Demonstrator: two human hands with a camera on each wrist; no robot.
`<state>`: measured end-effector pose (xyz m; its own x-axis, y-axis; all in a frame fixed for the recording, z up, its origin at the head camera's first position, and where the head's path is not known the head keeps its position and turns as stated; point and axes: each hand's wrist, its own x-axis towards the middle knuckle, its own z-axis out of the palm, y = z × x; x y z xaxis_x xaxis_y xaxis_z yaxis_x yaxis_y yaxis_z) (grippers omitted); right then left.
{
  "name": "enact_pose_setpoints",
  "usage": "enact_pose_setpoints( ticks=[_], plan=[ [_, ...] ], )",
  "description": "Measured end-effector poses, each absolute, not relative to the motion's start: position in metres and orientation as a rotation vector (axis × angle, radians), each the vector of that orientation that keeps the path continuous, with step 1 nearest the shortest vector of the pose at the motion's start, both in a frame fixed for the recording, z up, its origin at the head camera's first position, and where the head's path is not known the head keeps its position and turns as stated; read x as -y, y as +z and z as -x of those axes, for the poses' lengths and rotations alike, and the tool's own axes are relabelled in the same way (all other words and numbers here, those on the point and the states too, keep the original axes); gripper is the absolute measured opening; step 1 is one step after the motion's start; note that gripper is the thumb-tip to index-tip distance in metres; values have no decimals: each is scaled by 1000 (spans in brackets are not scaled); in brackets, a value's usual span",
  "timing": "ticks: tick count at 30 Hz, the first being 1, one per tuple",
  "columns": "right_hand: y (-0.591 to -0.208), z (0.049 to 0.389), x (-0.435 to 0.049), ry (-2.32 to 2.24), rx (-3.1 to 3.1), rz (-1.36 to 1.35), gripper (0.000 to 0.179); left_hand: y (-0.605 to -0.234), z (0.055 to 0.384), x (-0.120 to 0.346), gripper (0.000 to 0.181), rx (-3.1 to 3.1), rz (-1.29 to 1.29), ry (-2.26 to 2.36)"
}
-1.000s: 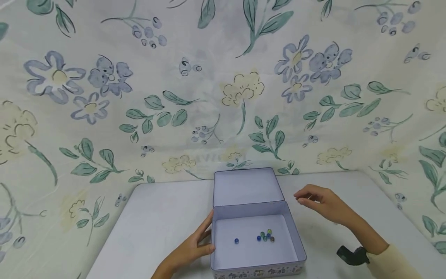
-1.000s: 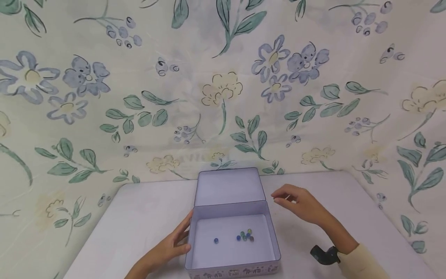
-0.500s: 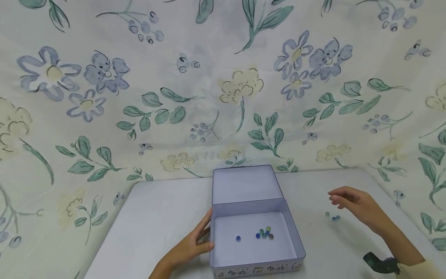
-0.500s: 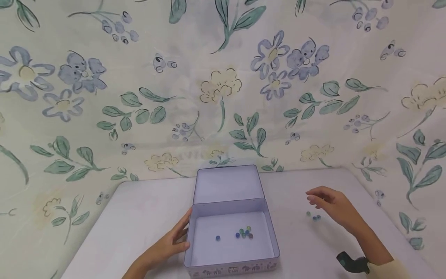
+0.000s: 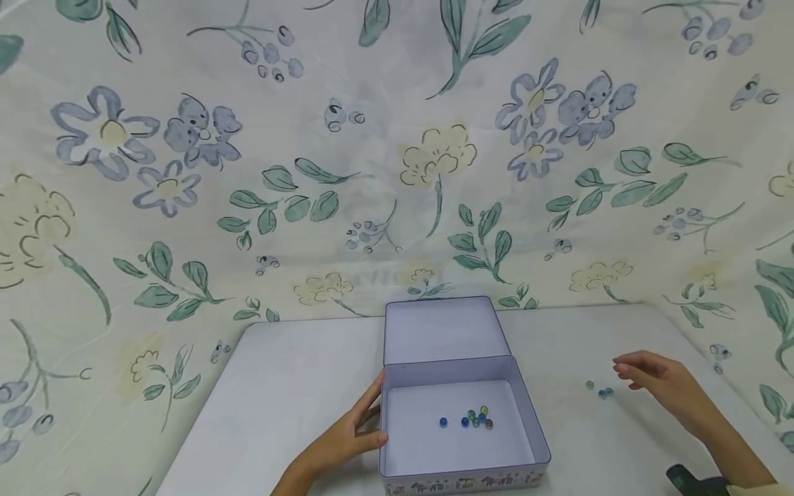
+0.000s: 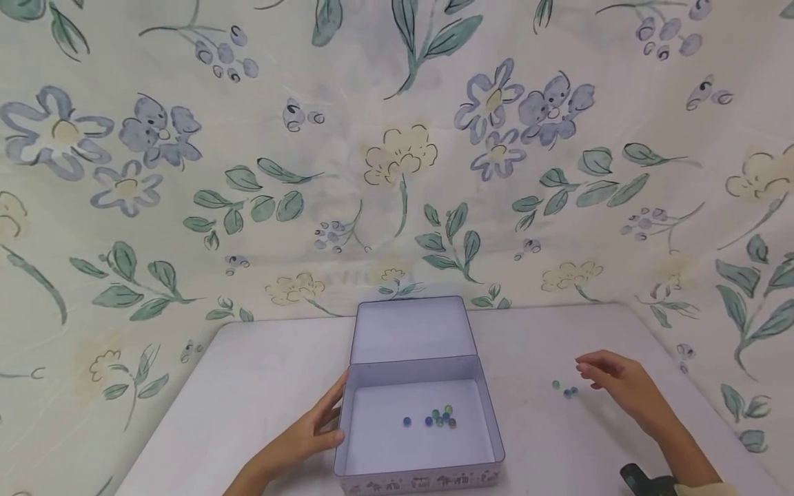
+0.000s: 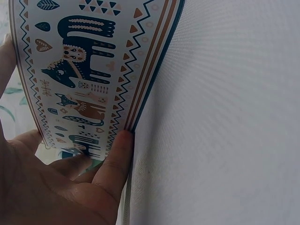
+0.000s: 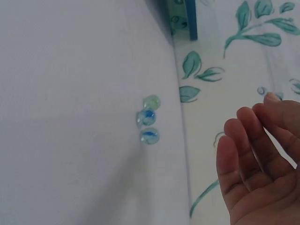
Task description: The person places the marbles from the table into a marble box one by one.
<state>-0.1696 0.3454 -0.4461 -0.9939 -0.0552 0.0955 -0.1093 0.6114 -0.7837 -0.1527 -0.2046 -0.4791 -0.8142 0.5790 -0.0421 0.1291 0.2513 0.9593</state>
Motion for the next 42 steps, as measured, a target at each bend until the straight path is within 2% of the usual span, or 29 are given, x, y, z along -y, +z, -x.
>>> enact_pose_setpoints(
  ticks=[17, 27, 42],
  plan=[
    [-478, 174, -359, 1193, 3032, -64, 41, -478, 152, 205, 91, -2123, -634, 1601],
    [-487, 174, -356, 1080, 2997, -144, 32, -477, 153, 205, 91, -2123, -641, 1600],
    [-495, 177, -349, 924, 3032, -114, 29, -480, 152, 206, 90, -2136, -657, 1590]
  ],
)
